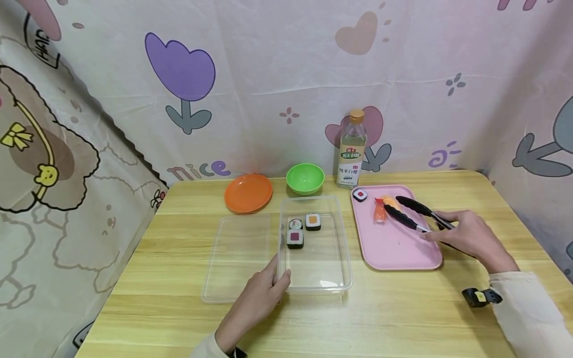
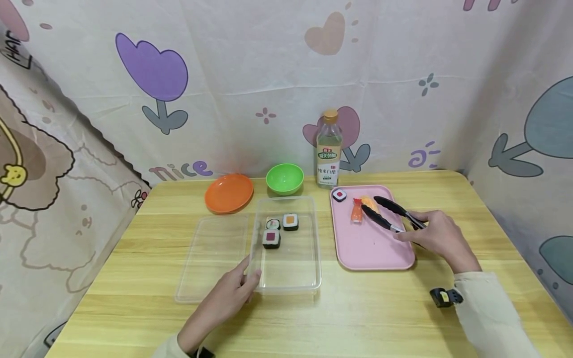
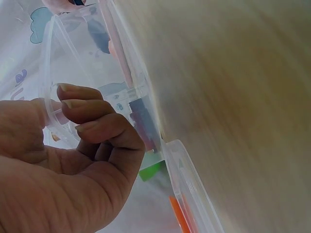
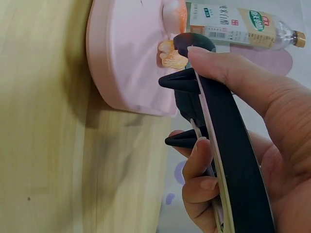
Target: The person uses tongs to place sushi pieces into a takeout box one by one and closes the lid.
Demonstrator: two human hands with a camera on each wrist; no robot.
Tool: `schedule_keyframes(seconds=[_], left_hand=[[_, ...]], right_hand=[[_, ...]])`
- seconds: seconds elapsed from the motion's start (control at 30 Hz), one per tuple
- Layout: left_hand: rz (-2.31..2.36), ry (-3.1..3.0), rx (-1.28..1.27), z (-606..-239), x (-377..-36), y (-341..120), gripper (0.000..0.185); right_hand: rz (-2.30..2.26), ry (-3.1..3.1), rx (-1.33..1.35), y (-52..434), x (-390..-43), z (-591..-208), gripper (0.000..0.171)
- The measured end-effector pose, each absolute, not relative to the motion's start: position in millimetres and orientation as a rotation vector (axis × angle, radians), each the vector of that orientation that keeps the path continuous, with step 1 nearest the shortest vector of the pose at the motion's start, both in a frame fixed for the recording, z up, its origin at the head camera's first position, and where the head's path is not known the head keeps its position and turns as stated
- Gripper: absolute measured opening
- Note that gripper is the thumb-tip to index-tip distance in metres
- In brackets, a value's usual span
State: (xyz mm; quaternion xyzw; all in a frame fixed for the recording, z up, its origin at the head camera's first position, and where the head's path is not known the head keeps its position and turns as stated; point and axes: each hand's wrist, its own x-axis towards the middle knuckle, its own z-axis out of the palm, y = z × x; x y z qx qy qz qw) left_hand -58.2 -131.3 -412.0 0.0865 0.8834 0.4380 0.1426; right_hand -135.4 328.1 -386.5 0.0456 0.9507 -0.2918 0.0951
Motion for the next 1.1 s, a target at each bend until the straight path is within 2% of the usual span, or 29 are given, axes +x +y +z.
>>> schedule_keyframes(seconds=[0.23, 0.63, 0.93, 1.1], left_hand=[[1.264, 2.555, 0.249, -412.0, -58.4, -131.2, 0.041], [1.263, 2.559, 0.246, -411.5, -57.3, -131.3, 0.051], [1.262, 2.556, 0.249, -411.6, -57.2, -130.8, 0.053], [1.265, 2.547, 0.243, -411.5, -57.7, -130.7, 0.048]], right_hand=[[-0.859, 2.813, 0.131, 326.3, -137.4, -386.1, 0.103], [-0.835, 2.853, 0.07, 324.3, -139.0, -391.2, 0.092], [-0.853, 2.857, 0.073, 327.8, -138.2, -393.2, 0.092], [-0.863, 2.856, 0.076, 329.6, -138.2, -389.4, 0.089]])
